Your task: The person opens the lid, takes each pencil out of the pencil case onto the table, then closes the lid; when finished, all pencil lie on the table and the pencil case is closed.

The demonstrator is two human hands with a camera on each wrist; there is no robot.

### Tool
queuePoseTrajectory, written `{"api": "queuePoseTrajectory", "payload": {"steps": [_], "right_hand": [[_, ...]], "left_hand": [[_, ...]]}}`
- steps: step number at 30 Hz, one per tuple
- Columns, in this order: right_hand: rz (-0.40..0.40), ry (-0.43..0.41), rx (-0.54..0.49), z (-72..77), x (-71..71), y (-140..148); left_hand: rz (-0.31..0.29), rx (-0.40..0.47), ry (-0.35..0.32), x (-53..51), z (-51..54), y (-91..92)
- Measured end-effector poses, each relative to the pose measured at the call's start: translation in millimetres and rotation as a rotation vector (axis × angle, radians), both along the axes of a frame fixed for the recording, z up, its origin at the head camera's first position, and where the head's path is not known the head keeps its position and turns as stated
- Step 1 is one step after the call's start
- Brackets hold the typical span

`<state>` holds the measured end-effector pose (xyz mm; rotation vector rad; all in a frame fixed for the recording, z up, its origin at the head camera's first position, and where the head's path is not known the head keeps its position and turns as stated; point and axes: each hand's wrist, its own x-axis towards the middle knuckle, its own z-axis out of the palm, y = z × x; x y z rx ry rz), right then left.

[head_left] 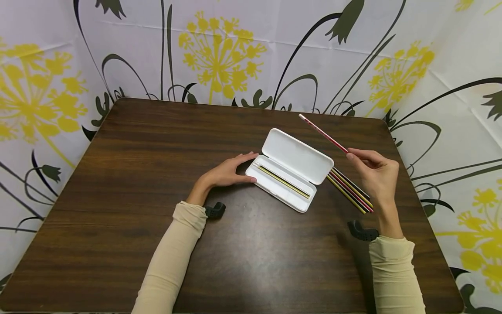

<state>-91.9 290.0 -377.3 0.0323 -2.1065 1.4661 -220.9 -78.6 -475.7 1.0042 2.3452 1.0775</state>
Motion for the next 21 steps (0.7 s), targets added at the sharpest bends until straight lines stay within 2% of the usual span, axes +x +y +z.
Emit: {"api": "queuePoseTrajectory", "payload": {"steps": [5, 9, 15, 21], "right_hand": [[-0.039, -0.028, 0.027, 6.4, 8.2, 11.2], [-0.084, -0.05, 0.052, 2.8, 15.7, 20.6], [-0.14, -0.115, 0.033, -22.6, 26.2, 42.3], [-0.154, -0.295, -0.01, -45.8, 46.3, 39.1]], "left_hand": [[0.002, -0.003, -0.007, 1.3, -0.5, 0.0], [0.005, -0.008, -0.005, 2.0, -1.7, 0.2], [0.008, -0.01, -0.01, 3.4, -1.9, -0.3], [0.001, -0.003, -0.004, 1.7, -1.0, 0.5]]}}
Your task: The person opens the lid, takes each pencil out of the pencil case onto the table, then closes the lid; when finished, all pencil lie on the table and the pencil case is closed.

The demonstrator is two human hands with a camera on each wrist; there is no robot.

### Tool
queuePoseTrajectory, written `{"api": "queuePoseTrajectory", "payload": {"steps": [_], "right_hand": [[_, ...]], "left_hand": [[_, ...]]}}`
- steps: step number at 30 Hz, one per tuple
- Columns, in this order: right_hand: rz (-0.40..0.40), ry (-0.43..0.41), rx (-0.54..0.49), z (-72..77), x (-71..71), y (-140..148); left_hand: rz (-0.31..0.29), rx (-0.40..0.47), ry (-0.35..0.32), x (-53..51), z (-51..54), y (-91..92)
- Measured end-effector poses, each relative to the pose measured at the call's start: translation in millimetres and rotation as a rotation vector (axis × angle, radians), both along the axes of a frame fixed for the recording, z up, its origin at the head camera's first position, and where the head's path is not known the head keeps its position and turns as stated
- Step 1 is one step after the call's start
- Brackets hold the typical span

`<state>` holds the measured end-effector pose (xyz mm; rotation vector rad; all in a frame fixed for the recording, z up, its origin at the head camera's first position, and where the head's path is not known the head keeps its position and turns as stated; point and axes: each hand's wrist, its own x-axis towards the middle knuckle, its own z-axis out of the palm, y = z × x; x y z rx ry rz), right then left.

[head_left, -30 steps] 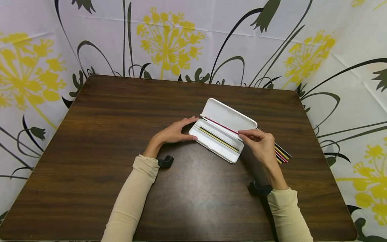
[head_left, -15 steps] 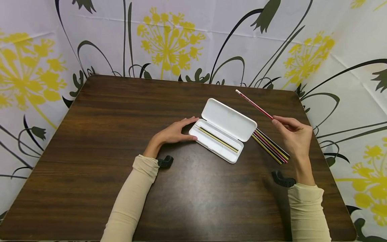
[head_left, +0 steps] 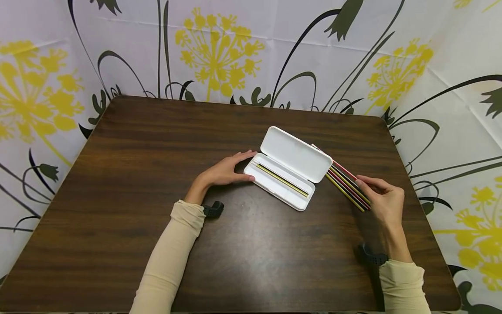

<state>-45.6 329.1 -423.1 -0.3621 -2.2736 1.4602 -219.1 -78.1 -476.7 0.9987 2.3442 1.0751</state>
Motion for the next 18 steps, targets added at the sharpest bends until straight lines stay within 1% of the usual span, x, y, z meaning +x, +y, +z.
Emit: {"api": "queuePoseTrajectory", "payload": {"steps": [2, 5, 10, 14, 18], "right_hand": [[-0.012, -0.051, -0.001, -8.4, 4.3, 1.1], [-0.023, -0.092, 0.01, -19.2, 8.5, 5.2], [-0.025, -0.1, 0.03, -27.6, 14.4, 8.3], [-0.019, -0.096, 0.072, -31.6, 18.2, 8.9], [-0.016, -0.124, 0.105, -35.5, 22.1, 9.1]], "left_hand": [[0.001, -0.002, 0.003, -0.5, 0.2, -0.2], [-0.001, -0.004, 0.007, -1.2, 0.0, -0.3], [-0.002, -0.007, 0.009, -1.6, 0.3, -0.1], [-0.002, -0.008, 0.005, -1.1, 1.1, -0.1], [-0.007, -0.015, 0.002, -0.7, 1.4, -0.2]]}}
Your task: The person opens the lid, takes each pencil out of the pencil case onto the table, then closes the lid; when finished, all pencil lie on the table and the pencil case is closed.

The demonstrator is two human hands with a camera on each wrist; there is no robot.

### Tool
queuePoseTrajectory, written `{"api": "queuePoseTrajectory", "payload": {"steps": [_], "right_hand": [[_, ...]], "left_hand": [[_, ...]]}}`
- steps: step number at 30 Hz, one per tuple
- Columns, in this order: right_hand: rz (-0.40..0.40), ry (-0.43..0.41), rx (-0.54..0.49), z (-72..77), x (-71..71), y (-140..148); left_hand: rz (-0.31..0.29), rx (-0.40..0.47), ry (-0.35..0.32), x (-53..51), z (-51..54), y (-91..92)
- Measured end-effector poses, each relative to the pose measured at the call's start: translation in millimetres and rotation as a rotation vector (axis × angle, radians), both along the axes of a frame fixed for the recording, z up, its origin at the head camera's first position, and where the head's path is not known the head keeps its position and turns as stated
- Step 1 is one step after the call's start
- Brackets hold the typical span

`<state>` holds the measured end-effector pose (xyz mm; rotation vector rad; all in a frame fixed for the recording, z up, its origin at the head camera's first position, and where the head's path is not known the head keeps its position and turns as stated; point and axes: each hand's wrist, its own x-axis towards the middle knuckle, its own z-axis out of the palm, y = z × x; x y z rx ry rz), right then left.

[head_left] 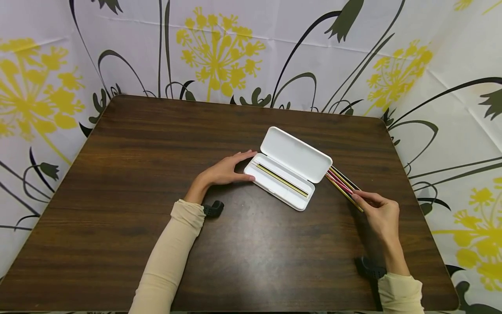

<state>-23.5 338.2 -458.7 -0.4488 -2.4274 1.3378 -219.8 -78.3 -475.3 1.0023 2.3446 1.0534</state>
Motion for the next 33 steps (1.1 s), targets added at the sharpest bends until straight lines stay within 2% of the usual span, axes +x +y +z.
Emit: {"api": "queuePoseTrajectory", "payload": {"steps": [3, 7, 9, 13, 18, 28, 33], "right_hand": [[0.001, -0.005, 0.093, -2.4, 0.9, 0.1], [0.0, -0.011, 0.307, -3.0, 0.9, 0.2], [0.006, -0.021, 0.383, -2.4, 0.8, 0.3], [0.031, -0.016, 0.465, -1.5, 0.5, -0.2], [0.052, 0.013, 0.499, -2.0, 1.4, -1.7], [0.066, -0.011, 0.496, -0.6, 2.4, -3.8], [0.066, 0.015, 0.478, 13.2, -4.0, -8.5]], "left_hand": [[0.001, -0.003, -0.002, -0.1, 0.8, -0.1], [0.004, 0.004, -0.002, 0.3, -0.1, -0.1], [0.005, 0.007, -0.002, 0.3, -0.7, -0.2], [0.009, 0.009, -0.001, 0.0, -0.9, -0.3], [0.009, 0.006, 0.001, 0.7, -0.4, 0.6], [0.013, 0.004, -0.013, 2.5, 1.0, 0.1], [0.003, -0.003, 0.001, 1.3, 0.7, 0.0]]}}
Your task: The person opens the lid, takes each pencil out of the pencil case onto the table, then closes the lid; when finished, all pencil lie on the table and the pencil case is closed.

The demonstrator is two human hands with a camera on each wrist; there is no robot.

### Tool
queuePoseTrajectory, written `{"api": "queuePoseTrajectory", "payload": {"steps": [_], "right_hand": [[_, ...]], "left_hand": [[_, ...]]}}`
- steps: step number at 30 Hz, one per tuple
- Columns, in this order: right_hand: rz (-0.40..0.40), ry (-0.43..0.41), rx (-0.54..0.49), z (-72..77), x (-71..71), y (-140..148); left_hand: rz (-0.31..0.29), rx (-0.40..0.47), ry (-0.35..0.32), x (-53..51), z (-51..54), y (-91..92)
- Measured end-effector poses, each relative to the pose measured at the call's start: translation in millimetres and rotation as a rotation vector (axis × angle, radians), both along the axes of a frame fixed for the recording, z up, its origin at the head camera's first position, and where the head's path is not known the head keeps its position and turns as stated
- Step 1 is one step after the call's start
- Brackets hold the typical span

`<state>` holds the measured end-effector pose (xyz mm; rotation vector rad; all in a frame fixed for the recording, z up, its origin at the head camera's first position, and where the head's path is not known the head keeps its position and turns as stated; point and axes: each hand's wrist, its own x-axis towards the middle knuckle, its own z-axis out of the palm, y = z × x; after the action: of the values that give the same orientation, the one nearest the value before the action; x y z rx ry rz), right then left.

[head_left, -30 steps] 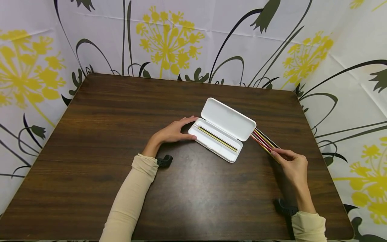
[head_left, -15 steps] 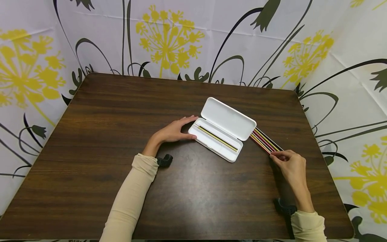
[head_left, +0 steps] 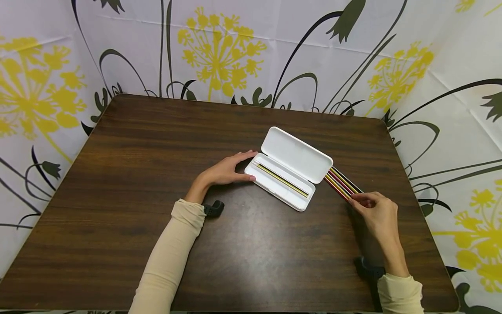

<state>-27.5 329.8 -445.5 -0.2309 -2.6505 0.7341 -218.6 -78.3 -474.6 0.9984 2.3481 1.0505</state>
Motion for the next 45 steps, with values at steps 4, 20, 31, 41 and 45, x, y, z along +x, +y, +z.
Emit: {"api": "queuePoseTrajectory", "payload": {"steps": [4, 20, 31, 41, 45], "right_hand": [[0.036, 0.092, -0.081, 22.8, -17.5, -10.4], [0.199, 0.193, -0.267, 63.8, -68.8, -67.2], [0.358, 0.032, -0.136, 50.8, -76.4, -83.6], [0.516, -0.17, -0.012, 4.6, -74.7, -103.7], [0.527, -0.17, 0.0, 4.5, -75.3, -103.7]], "left_hand": [[0.005, 0.002, -0.002, -0.4, 1.6, -1.6], [0.005, 0.015, -0.01, 1.4, 2.9, -0.3], [0.007, 0.005, -0.015, 0.8, 1.7, -1.1], [-0.003, 0.01, -0.003, 1.0, 0.2, -0.7], [0.002, 0.01, -0.009, 0.3, 0.5, -1.2]]}}
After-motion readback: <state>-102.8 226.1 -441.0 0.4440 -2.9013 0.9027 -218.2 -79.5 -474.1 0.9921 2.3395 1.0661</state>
